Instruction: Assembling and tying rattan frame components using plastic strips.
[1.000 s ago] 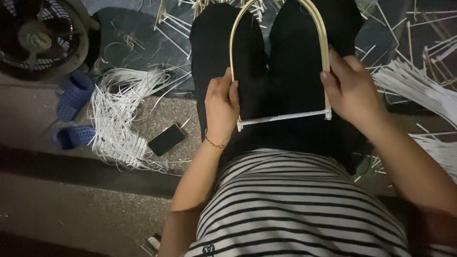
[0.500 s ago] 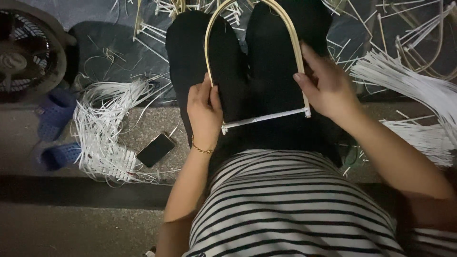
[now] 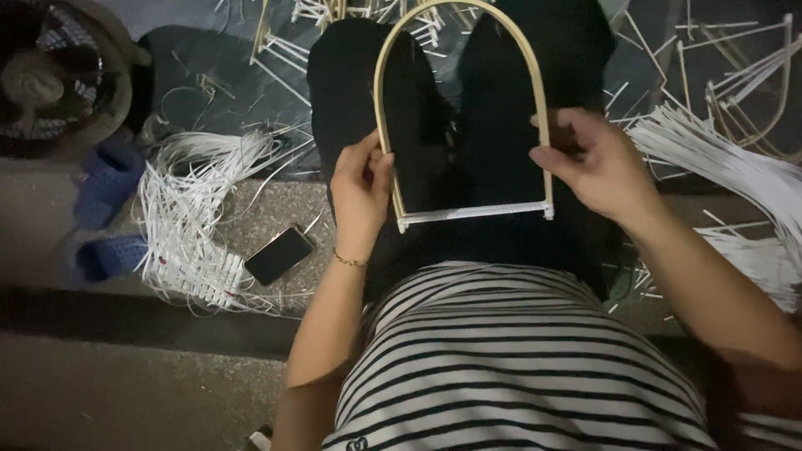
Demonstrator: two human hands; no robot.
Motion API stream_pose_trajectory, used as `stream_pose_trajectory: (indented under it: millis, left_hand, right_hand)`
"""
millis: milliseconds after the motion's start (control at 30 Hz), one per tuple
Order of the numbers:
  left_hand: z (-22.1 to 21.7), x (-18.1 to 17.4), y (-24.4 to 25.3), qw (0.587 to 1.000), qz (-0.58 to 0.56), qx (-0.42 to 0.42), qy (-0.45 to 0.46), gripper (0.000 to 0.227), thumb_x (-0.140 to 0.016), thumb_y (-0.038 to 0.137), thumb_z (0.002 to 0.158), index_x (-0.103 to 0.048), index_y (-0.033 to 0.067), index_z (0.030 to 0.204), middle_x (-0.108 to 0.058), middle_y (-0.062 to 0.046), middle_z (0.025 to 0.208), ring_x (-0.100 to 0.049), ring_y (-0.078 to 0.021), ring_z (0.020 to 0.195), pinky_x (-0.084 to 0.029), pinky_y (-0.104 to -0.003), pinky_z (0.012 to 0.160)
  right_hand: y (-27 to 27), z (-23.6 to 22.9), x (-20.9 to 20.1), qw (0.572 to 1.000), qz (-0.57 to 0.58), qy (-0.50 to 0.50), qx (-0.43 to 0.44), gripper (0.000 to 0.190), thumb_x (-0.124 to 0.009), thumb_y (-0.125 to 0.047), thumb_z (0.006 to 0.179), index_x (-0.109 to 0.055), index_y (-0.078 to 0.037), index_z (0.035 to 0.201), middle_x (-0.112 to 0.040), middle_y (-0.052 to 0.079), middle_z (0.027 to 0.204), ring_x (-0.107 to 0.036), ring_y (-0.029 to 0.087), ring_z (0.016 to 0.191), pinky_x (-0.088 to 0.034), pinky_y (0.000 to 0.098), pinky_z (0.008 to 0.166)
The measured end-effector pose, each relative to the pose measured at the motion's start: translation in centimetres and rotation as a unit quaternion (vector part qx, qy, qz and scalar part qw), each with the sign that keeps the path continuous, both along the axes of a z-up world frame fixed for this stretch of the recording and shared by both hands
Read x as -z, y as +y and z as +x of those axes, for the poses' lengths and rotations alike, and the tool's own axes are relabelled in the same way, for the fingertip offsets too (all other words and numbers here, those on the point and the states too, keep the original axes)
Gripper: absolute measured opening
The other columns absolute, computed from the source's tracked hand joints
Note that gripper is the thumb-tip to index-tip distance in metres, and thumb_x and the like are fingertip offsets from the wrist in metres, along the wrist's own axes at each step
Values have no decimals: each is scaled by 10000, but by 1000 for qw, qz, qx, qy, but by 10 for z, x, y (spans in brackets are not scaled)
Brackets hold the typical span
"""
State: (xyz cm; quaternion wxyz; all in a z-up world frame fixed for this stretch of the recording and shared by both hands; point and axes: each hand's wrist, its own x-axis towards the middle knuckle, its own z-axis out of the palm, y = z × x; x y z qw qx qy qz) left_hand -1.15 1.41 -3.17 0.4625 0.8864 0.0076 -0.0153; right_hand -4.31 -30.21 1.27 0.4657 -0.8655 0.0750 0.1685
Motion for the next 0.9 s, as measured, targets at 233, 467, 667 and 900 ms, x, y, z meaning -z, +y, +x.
stream_pose_trajectory:
  millis: [233, 467, 667, 900]
  left_hand:
    - [9, 1, 16, 994, -58, 91, 27, 445, -765, -6, 886, -682, 29, 1321, -558, -75, 928, -557, -177, 807, -502, -290, 743]
    - [12, 5, 12, 994, -47, 72, 75, 397, -753, -1, 898, -670, 33, 1285, -551, -58, 989, -553, -126, 778, -513, -279, 712]
    - [13, 1, 11, 993, -47, 78, 75, 367, -742, 3, 905, -667, 29, 1263, -535, -64, 999, -574, -117, 802, -540, -269, 726]
    - [12, 10, 12, 995, -26, 76, 54, 377, -756, 7, 893, -675, 34, 1260, -565, -76, 984, -593, -136, 808, -535, -284, 749]
  right_hand:
    - [1, -8, 8, 996, 87, 6, 31, 429, -733, -175, 972, -615, -50, 1365, -710, 90, 1061, -699, 173, 963, -579, 329, 843]
    - [-4, -5, 11, 1000, 16, -23, -11, 443, -758, -172, 950, -624, -41, 1351, -697, 110, 1062, -707, 194, 968, -594, 340, 839]
    - [1, -5, 5, 994, -103, -19, -42, 499, -756, -288, 930, -637, -72, 1364, -678, 114, 1121, -703, 233, 962, -600, 372, 783]
    - [-3, -8, 6, 985, -153, -30, -74, 557, -719, -372, 955, -616, -81, 1418, -676, 125, 1144, -705, 256, 957, -600, 358, 771]
